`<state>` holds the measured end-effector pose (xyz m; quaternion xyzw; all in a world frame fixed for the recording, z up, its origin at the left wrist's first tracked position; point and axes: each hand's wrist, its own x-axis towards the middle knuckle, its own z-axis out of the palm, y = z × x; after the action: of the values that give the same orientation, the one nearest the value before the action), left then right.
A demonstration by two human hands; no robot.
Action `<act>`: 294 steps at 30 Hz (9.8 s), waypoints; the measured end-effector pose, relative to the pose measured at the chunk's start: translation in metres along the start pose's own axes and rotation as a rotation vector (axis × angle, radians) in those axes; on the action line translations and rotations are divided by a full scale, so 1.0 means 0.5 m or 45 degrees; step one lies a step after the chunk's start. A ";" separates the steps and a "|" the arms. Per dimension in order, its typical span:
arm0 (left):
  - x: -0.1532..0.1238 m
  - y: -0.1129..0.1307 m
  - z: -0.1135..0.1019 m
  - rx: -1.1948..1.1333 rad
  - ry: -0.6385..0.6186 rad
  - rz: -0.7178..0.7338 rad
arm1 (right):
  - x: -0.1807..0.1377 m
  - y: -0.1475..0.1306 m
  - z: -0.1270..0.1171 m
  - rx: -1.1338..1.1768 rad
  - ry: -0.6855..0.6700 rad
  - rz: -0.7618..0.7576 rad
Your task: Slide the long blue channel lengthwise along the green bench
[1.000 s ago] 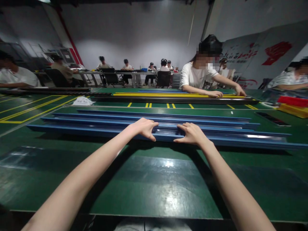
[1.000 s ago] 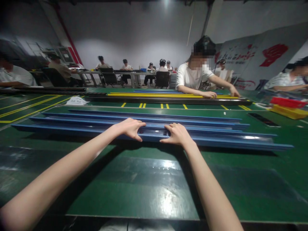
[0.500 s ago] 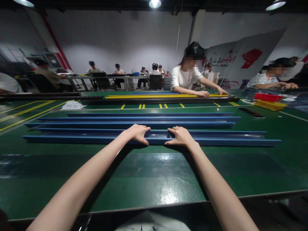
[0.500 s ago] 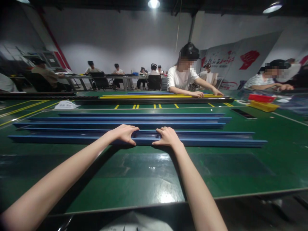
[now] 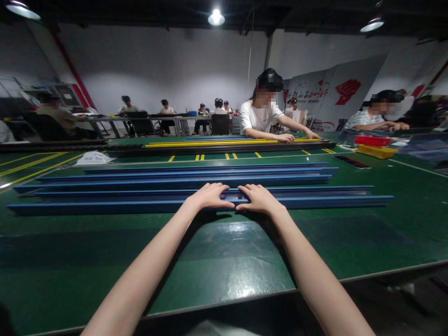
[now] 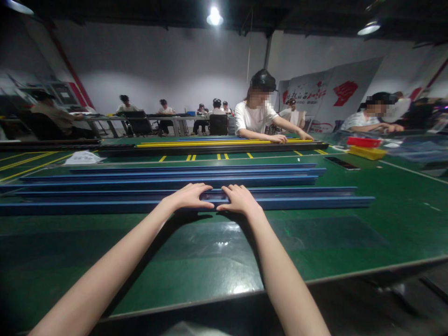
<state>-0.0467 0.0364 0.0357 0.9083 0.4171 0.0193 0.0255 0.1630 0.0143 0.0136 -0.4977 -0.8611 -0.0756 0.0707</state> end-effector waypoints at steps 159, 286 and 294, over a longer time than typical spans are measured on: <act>0.021 0.019 0.067 0.238 0.276 -0.111 | -0.009 0.034 0.021 0.001 0.147 0.147; 0.025 0.015 0.080 0.299 0.361 -0.082 | -0.008 0.033 0.026 -0.025 0.142 0.156; 0.023 0.019 0.076 0.298 0.345 -0.098 | -0.007 0.036 0.027 -0.025 0.139 0.153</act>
<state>-0.0301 0.0378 -0.0014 0.8775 0.4505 0.0919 -0.1363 0.1797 0.0229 0.0006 -0.5444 -0.8237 -0.1067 0.1170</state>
